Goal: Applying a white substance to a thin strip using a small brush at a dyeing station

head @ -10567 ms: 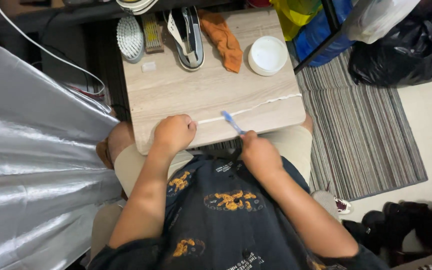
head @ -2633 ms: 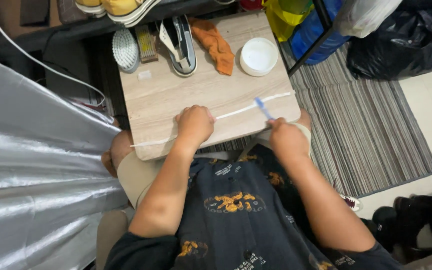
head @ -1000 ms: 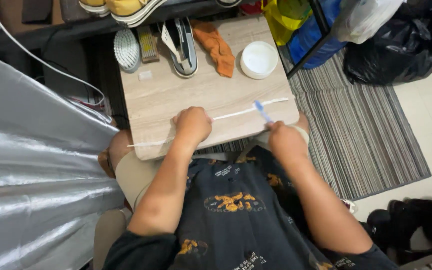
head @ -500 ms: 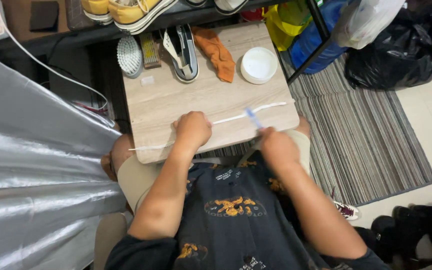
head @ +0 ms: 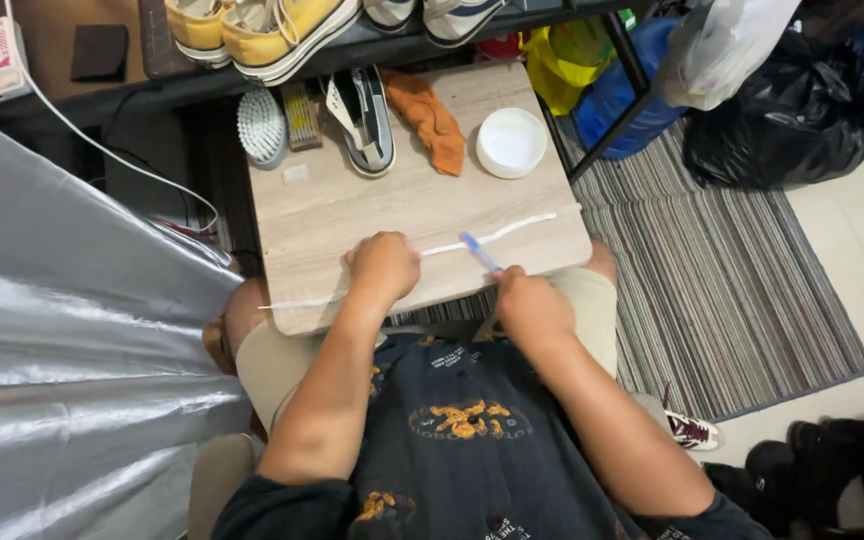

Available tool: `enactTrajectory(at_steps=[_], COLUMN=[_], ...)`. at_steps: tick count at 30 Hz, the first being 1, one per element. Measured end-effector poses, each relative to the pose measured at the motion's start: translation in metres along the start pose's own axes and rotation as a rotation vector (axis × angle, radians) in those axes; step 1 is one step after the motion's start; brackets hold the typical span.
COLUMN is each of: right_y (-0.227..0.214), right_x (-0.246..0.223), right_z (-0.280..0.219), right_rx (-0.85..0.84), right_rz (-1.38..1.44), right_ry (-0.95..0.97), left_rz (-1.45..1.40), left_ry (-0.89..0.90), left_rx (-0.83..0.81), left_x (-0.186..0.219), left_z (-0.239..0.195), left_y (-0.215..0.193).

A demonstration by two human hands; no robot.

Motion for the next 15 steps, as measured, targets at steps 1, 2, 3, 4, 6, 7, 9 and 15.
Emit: enactTrajectory(at_steps=[1,2,3,4,6,7,9,15], right_y=[-0.004,-0.009,-0.014,0.008,0.041,0.025,0.0,-0.034], right_x=[0.006,0.015,0.024,0.043,0.086,0.087,0.089,-0.016], right_z=[0.005,0.009,0.013,0.023,0.05,0.054,0.051,-0.009], right_rx=[0.0,0.012,0.024,0.024,0.167,0.176,0.149,0.036], right_rz=[-0.001,-0.005,-0.008,-0.011,-0.118,-0.122,-0.104,-0.089], right_ry=[-0.005,0.033,0.071,0.073,0.114,0.111,0.148,-0.044], left_rz=[-0.002,-0.02,-0.039,-0.042,-0.036,-0.042,-0.031,-0.021], left_ry=[-0.004,-0.003,-0.002,0.0,-0.002,0.0,0.001,-0.009], left_rx=[0.003,0.001,-0.001,-0.003,0.003,0.011,-0.014,-0.014], left_x=[0.001,0.003,0.004,0.003,0.002,0.003,0.001,-0.001], left_z=[-0.001,-0.004,-0.006,-0.007,-0.006,-0.003,-0.005,-0.001], left_y=[-0.003,-0.006,-0.008,-0.007,-0.007,-0.008,-0.004,-0.001])
Point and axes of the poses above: each hand's wrist, its own z-axis towards the middle knuckle, its own y-axis out of the palm, x = y × z, the point moved 4 cm from there along z, towards the middle knuckle, and after that the axes turned 14 degrees about x, right-handed, at the moved point
